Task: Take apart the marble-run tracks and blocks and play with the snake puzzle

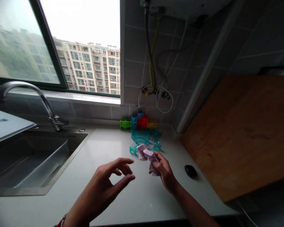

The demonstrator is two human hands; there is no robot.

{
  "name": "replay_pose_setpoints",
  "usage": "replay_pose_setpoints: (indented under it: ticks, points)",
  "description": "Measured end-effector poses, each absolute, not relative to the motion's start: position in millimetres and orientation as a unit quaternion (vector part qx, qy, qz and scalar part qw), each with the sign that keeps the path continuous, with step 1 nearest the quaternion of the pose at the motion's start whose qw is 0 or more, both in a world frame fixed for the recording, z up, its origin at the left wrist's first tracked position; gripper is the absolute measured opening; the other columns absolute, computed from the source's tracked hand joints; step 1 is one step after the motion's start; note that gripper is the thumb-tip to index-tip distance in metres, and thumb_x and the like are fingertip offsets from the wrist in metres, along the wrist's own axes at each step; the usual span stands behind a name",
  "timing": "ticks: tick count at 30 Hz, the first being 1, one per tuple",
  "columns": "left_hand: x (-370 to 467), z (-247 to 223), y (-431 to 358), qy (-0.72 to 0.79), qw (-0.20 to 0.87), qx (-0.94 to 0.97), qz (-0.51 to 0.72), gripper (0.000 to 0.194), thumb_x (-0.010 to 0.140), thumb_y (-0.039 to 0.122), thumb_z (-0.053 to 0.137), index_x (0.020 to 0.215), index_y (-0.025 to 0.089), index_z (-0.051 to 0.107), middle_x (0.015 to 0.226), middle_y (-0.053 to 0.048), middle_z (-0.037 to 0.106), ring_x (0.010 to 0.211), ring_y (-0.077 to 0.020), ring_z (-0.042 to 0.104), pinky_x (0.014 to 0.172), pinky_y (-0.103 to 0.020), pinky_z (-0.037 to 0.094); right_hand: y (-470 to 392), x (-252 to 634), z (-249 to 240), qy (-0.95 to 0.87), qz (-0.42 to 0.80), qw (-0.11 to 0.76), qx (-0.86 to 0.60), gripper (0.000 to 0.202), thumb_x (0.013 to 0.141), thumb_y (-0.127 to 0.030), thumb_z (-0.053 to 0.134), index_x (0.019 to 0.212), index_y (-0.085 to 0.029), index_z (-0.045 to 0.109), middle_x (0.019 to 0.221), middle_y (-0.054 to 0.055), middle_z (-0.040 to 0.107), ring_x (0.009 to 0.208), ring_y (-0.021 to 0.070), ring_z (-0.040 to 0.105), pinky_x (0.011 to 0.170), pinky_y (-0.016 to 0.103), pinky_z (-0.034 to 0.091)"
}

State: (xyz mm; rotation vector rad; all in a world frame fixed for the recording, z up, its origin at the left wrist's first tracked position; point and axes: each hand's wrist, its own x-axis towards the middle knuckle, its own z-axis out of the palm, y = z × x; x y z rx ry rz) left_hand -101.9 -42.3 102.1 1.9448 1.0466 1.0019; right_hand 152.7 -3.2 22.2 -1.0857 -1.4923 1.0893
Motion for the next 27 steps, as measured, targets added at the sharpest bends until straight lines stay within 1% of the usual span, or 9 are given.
replay_pose_setpoints:
  ticks: [3, 5, 6, 8, 10, 14, 17, 21, 27]
  points:
    - [-71, 88, -35, 0.418, 0.302, 0.768, 0.379, 0.071, 0.085, 0.035, 0.084, 0.147, 0.033, 0.051, 0.151, -0.008, 0.057, 0.137, -0.0306, 0.056, 0.115, -0.048, 0.047, -31, 173, 7, -0.465, 0.568, 0.563, -0.379, 0.038, 0.092, -0.045, 0.06, 0.121, -0.02, 0.063, 0.079, 0.001, 0.06, 0.062, 0.0173, 0.055, 0.061, 0.032, 0.05]
    - [-43, 71, -26, 0.416, 0.317, 0.772, 0.362, 0.096, 0.079, 0.036, 0.089, 0.158, 0.034, 0.036, 0.163, -0.012, 0.043, 0.148, -0.0352, 0.045, 0.121, -0.056, 0.041, -35, 177, 4, -0.413, 0.608, 0.594, -0.328, 0.038, 0.092, -0.044, 0.061, 0.124, -0.022, 0.062, 0.075, 0.0, 0.058, 0.059, 0.0162, 0.051, 0.057, 0.03, 0.046]
    - [-30, 64, -22, 0.413, 0.335, 0.764, 0.365, 0.099, 0.08, 0.037, 0.088, 0.161, 0.034, 0.03, 0.163, -0.013, 0.043, 0.147, -0.035, 0.046, 0.12, -0.056, 0.043, -34, 179, 4, -0.39, 0.626, 0.604, -0.302, 0.039, 0.092, -0.043, 0.06, 0.125, -0.023, 0.061, 0.073, -0.001, 0.057, 0.057, 0.0156, 0.049, 0.053, 0.028, 0.043]
    - [-8, 53, -14, 0.402, 0.377, 0.741, 0.384, 0.089, 0.087, 0.038, 0.082, 0.16, 0.035, 0.03, 0.158, -0.012, 0.05, 0.138, -0.0312, 0.057, 0.113, -0.051, 0.051, -32, 184, 4, -0.352, 0.664, 0.606, -0.261, 0.036, 0.092, -0.042, 0.061, 0.122, -0.024, 0.062, 0.074, -0.001, 0.056, 0.056, 0.0145, 0.045, 0.048, 0.025, 0.039]
    - [7, 47, -9, 0.387, 0.408, 0.723, 0.402, 0.073, 0.091, 0.036, 0.078, 0.154, 0.034, 0.04, 0.151, -0.01, 0.057, 0.128, -0.0276, 0.064, 0.107, -0.045, 0.056, -32, 194, 2, -0.33, 0.701, 0.585, -0.239, 0.032, 0.093, -0.043, 0.061, 0.117, -0.023, 0.062, 0.075, 0.0, 0.057, 0.054, 0.0132, 0.045, 0.046, 0.024, 0.038]
    - [26, 41, -4, 0.373, 0.446, 0.703, 0.409, 0.061, 0.09, 0.033, 0.08, 0.145, 0.031, 0.052, 0.141, -0.009, 0.065, 0.119, -0.0259, 0.07, 0.101, -0.039, 0.06, -38, 218, -7, -0.316, 0.732, 0.549, -0.25, 0.036, 0.099, -0.049, 0.06, 0.123, -0.023, 0.061, 0.075, 0.0, 0.059, 0.053, 0.0122, 0.049, 0.049, 0.024, 0.045]
    - [38, 38, -3, 0.378, 0.457, 0.684, 0.424, 0.053, 0.092, 0.028, 0.077, 0.141, 0.031, 0.056, 0.138, -0.008, 0.067, 0.115, -0.0243, 0.071, 0.094, -0.035, 0.062, -40, 230, -9, -0.341, 0.716, 0.537, -0.286, 0.043, 0.098, -0.053, 0.065, 0.129, -0.025, 0.06, 0.085, 0.002, 0.064, 0.062, 0.0129, 0.055, 0.056, 0.026, 0.051]
    - [48, 37, -2, 0.393, 0.405, 0.686, 0.459, 0.048, 0.093, 0.023, 0.075, 0.138, 0.033, 0.061, 0.136, -0.007, 0.068, 0.119, -0.0249, 0.07, 0.094, -0.034, 0.062, -36, 234, -7, -0.404, 0.686, 0.515, -0.318, 0.046, 0.098, -0.06, 0.063, 0.126, -0.023, 0.062, 0.091, 0.004, 0.065, 0.069, 0.0142, 0.058, 0.062, 0.027, 0.053]
    - [49, 33, 4, 0.391, 0.313, 0.732, 0.462, 0.054, 0.089, 0.021, 0.079, 0.139, 0.033, 0.061, 0.138, -0.008, 0.067, 0.128, -0.0289, 0.065, 0.101, -0.043, 0.061, -32, 230, -11, -0.413, 0.671, 0.519, -0.332, 0.05, 0.099, -0.064, 0.058, 0.114, -0.018, 0.066, 0.073, 0.001, 0.061, 0.06, 0.0144, 0.057, 0.059, 0.029, 0.05]
